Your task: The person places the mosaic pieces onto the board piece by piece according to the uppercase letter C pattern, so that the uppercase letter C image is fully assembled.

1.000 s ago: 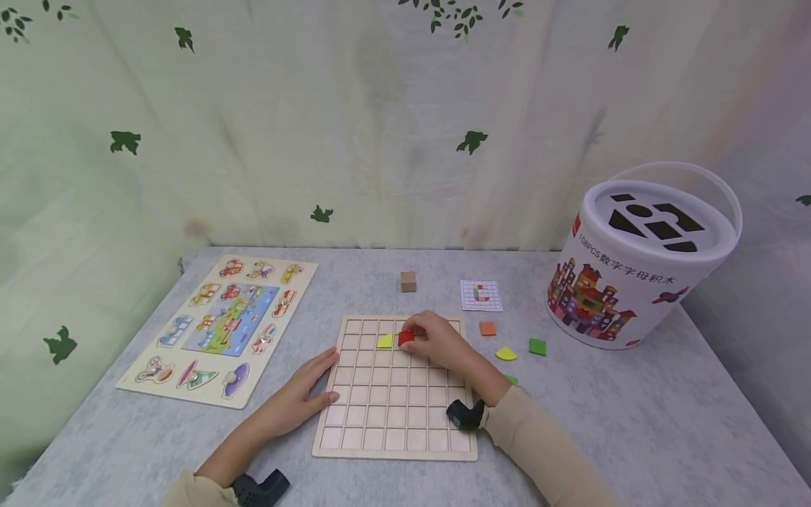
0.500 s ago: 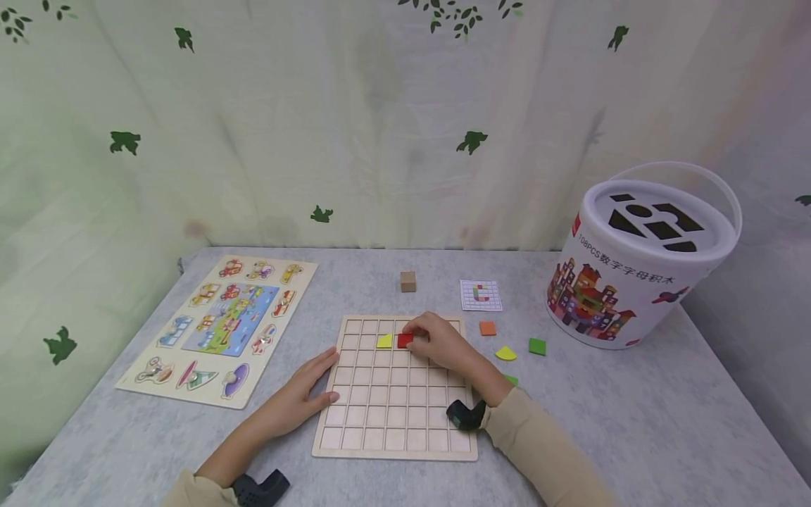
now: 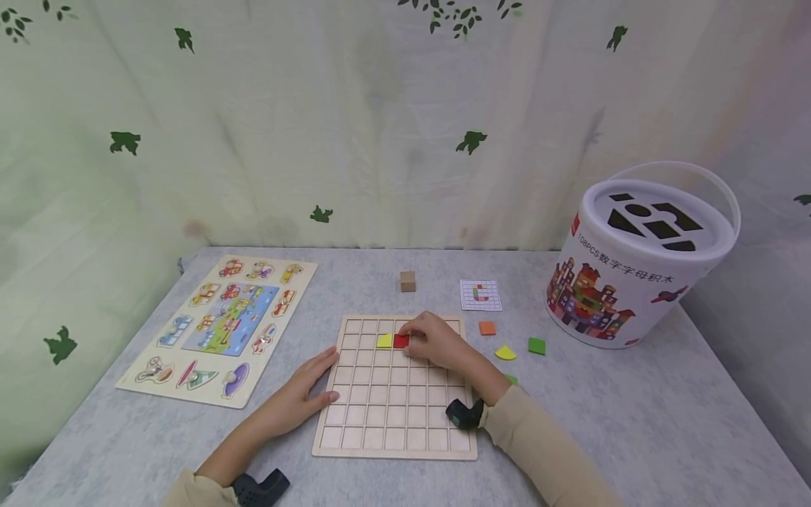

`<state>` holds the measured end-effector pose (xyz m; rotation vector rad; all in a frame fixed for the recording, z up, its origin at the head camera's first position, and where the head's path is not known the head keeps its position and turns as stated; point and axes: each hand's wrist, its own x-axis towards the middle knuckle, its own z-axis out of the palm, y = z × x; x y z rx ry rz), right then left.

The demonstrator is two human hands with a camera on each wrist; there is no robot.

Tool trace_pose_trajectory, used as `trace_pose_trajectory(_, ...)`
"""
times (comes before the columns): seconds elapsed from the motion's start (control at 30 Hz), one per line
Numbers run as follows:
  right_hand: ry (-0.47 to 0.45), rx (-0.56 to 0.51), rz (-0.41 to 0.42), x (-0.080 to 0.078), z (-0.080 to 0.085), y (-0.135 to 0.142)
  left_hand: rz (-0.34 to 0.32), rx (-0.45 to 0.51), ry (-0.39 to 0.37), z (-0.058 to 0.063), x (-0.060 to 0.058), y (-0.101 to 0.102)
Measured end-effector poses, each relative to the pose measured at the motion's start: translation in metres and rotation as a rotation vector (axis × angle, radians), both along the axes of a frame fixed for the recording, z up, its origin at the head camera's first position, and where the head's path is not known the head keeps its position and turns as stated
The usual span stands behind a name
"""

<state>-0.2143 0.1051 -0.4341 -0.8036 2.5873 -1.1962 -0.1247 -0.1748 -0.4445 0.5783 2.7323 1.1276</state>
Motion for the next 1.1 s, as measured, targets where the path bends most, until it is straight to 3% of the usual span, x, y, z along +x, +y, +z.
trace_pose_trajectory(0.2,-0.041,-0.023,-0.055,0.009,0.018,0.005,-0.001,-0.004,0.004,-0.001,0.000,0.000)
trace_pose_trajectory(0.33,-0.018,-0.087,-0.066,0.017,0.033,0.018,0.000,-0.001,0.004,-0.002,0.000,0.000)
trace_pose_trajectory(0.53,0.047,-0.079,-0.161,0.034,0.047,0.051,0.002,-0.001,0.007,-0.002,0.000,-0.001)
trace_pose_trajectory(0.73,0.107,-0.019,-0.246,0.046,0.038,0.090,0.006,-0.009,0.011,-0.002,0.000,-0.001)
trace_pose_trajectory(1.1,-0.014,0.082,-0.340,0.050,0.009,0.126,-0.002,-0.008,0.007,-0.002,0.000,-0.001)
